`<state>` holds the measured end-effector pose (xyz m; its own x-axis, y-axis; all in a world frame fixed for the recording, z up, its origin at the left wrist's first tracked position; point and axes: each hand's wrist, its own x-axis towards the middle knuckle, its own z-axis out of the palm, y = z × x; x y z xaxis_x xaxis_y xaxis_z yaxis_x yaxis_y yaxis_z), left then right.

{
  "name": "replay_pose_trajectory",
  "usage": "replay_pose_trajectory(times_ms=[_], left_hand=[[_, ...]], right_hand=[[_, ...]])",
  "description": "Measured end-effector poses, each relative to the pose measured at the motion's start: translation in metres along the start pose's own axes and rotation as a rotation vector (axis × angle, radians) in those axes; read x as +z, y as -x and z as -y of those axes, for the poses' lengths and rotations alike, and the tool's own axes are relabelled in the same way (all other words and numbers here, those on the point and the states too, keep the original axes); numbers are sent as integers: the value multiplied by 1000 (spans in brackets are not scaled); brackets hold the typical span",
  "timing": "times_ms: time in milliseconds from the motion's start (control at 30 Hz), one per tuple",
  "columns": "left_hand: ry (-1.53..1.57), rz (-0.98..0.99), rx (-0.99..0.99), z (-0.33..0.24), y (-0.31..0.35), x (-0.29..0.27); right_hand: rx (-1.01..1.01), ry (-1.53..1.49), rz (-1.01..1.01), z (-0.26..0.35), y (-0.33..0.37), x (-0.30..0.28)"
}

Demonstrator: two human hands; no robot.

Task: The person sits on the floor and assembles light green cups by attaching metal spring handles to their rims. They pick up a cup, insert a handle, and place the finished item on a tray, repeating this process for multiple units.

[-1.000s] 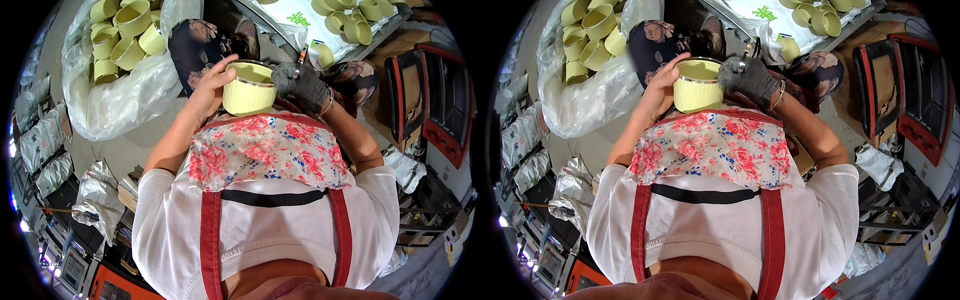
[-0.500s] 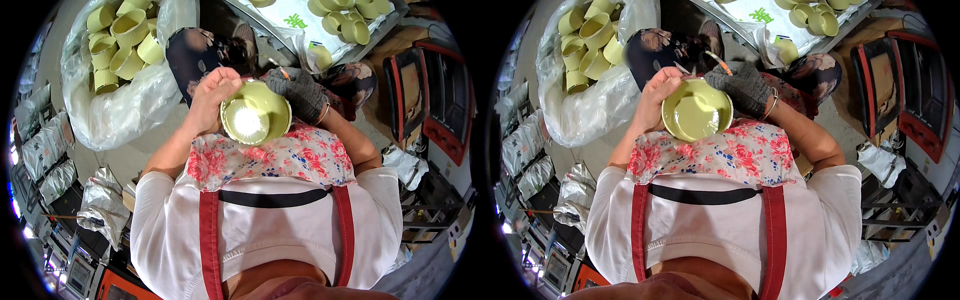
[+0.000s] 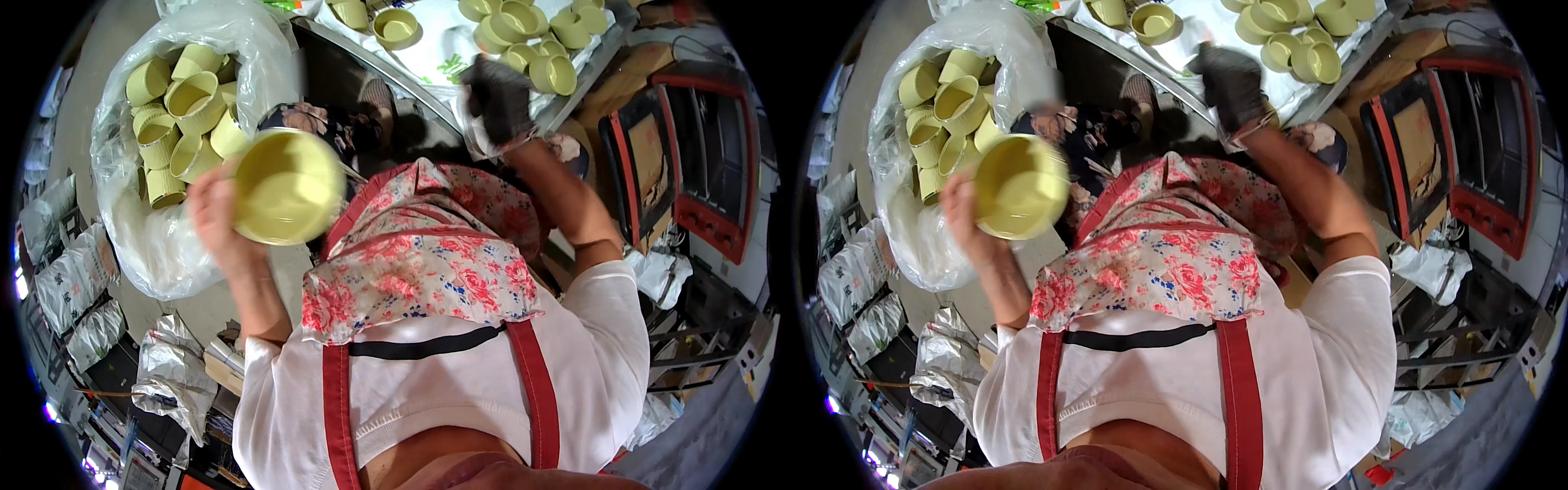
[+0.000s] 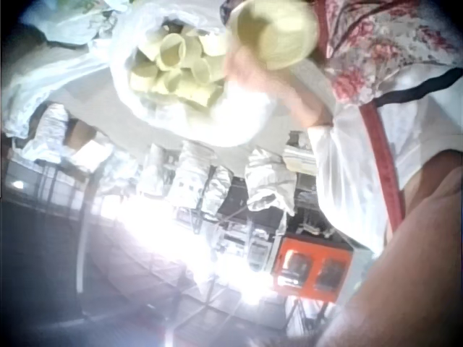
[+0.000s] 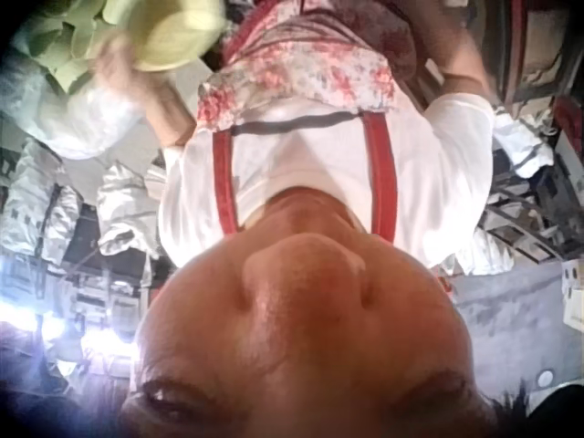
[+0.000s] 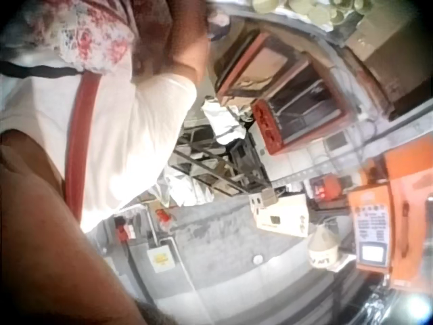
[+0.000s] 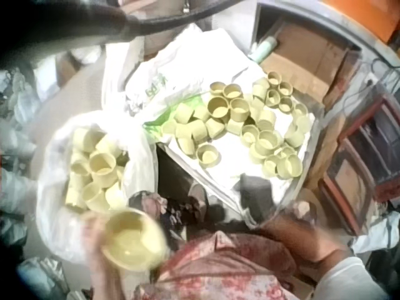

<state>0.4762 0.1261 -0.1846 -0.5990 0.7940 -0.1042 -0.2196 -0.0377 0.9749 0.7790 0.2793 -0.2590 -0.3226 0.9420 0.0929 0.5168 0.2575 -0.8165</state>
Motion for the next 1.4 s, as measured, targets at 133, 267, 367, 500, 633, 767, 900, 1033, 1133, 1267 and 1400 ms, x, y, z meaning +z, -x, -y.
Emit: replay_pose_trajectory(times_ms=[133, 267, 367, 500, 633, 767, 900, 1033, 1133, 1267, 1400], left_hand=[[-376, -534, 358, -43, -25, -38], [-313, -395, 315, -27, -21, -42], [-261, -256, 200, 7, -25, -28], [-233, -156, 95, 18, -26, -20], [-168, -89, 0, 29, -31, -13], [-49, 56, -116, 36, -34, 11], [-107, 161, -159, 38, -27, 25], [-259, 292, -56, 36, -18, 40], [-349, 523, 130, 36, -13, 68], [-509, 905, 495, 42, -2, 110], [-583, 1243, 337, 58, 19, 121]], right_hand=[[-615, 858, 131, -108, -44, -17], [-97, 686, 894, -165, -38, -4], [-7, 778, 927, -203, -43, 12], [-31, 953, 823, -262, -46, -2], [-406, 677, 1031, -258, -10, 7], [-218, 707, 1255, -217, 20, 21], [-52, 986, 1175, -221, 14, -2], [-519, 919, 954, -197, -19, -45], [-207, 674, 708, -112, -13, -65], [125, 5, 801, 0, 19, -56], [114, -286, 823, 28, 63, -37]])
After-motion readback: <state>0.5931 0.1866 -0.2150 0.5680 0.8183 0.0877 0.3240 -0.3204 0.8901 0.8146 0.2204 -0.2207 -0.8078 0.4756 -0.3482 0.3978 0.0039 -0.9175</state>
